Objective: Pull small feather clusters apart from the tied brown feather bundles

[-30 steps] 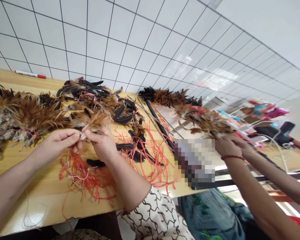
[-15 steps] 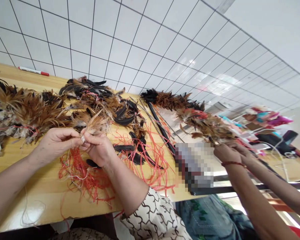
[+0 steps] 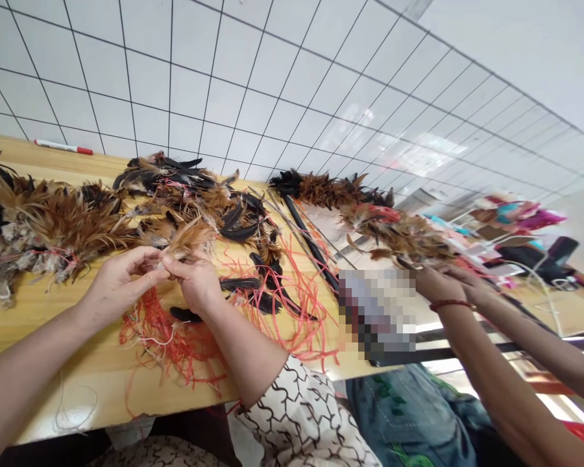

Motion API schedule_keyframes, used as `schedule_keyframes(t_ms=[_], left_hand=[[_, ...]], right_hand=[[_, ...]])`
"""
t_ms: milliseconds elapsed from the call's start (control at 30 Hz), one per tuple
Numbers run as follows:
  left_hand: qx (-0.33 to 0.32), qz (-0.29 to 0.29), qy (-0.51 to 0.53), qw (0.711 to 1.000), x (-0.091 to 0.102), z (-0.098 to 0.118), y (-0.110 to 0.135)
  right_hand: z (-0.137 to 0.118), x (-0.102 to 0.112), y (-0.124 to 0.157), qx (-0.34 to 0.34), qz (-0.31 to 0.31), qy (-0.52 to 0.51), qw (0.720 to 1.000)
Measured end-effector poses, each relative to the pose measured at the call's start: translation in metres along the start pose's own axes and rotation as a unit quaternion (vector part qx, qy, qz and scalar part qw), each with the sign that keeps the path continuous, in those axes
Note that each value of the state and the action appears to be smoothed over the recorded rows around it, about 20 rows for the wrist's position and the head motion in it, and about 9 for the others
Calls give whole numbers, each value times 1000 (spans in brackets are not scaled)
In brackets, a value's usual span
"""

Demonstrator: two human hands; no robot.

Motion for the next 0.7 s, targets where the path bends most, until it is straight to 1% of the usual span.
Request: schedule_keyframes(t_ms=[67, 167, 333, 433, 567, 700], left_hand=[[-31, 1, -13, 999, 0, 1, 1], [-51, -2, -31, 998, -1, 1, 1], [-53, 13, -46, 997, -2, -1, 1], [-50, 18, -68, 996, -4, -3, 2], [-44, 28, -133, 990, -3, -5, 2], [-47, 16, -204, 978, 0, -5, -1]], right_hand=[[2, 0, 0, -2, 14, -1, 1000], [3, -1, 1, -2, 27, 0, 1000], [2, -4, 2, 16, 31, 14, 999], [1, -8, 3, 35, 21, 31, 999], [2, -12, 3, 55, 12, 53, 997], [4, -12, 2, 65, 12, 75, 995]])
Point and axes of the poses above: each hand's wrist, its own y-axis away from the middle knuckle, its own x-axis out of the back of the hand, z = x × y, the point moved 3 cm from there along -y, towards the middle knuckle, and after that the axes turned 14 degrees about y, right-handed, at the moved point
